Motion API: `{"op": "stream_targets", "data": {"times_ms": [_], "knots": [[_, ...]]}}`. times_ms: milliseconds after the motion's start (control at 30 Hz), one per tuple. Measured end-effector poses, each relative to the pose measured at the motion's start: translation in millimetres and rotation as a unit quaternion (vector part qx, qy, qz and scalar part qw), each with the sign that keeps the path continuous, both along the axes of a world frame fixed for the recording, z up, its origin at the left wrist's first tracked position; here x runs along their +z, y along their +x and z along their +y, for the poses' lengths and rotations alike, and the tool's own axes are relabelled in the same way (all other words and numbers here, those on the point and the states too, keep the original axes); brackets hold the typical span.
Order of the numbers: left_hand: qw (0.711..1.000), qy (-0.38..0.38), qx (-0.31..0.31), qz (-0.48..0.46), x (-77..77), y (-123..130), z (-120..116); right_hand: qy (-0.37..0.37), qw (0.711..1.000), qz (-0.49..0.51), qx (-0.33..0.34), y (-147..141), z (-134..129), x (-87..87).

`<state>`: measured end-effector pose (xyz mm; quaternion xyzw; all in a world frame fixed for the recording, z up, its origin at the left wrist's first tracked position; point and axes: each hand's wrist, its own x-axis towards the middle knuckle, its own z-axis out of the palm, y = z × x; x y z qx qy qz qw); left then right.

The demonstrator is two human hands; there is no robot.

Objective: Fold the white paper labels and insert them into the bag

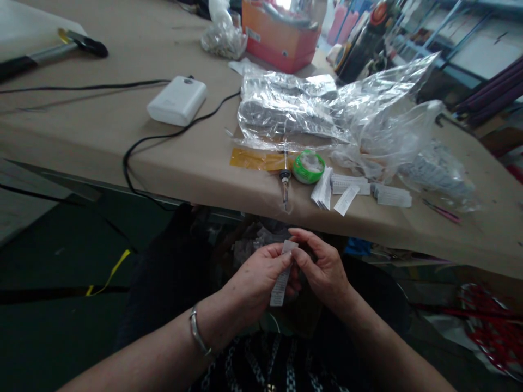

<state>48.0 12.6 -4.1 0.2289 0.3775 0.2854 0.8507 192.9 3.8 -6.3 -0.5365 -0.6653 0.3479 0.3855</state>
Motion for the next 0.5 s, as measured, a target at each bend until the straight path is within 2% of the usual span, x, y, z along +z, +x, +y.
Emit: {"op": "stream_targets", "data": {"times_ms": [100, 200, 300, 367, 500], "knots": [[0.999, -0.013, 0.024, -0.021, 5.9, -2.5, 5.6, -0.025, 0.998, 0.055, -0.022, 0.4, -2.2, -4.3], [0.993, -0.044, 0.105, -0.039, 11.8, -6.5, 16.4, -0.036, 0.994, 0.106, -0.015, -1.2, -8.0, -11.7], [0.981, -0.079, 0.174, -0.041, 12.7, -9.9, 25.8, -0.033, 0.995, 0.091, 0.021, -6.3, -17.2, -20.5], [0.977, -0.088, 0.191, -0.047, 11.1, -10.4, 27.8, -0.027, 0.997, 0.057, 0.037, -11.0, -22.9, -25.6], [0.977, -0.084, 0.189, -0.05, 8.4, -7.2, 23.0, -0.019, 0.999, 0.028, 0.023, -18.4, -27.7, -29.9]]}}
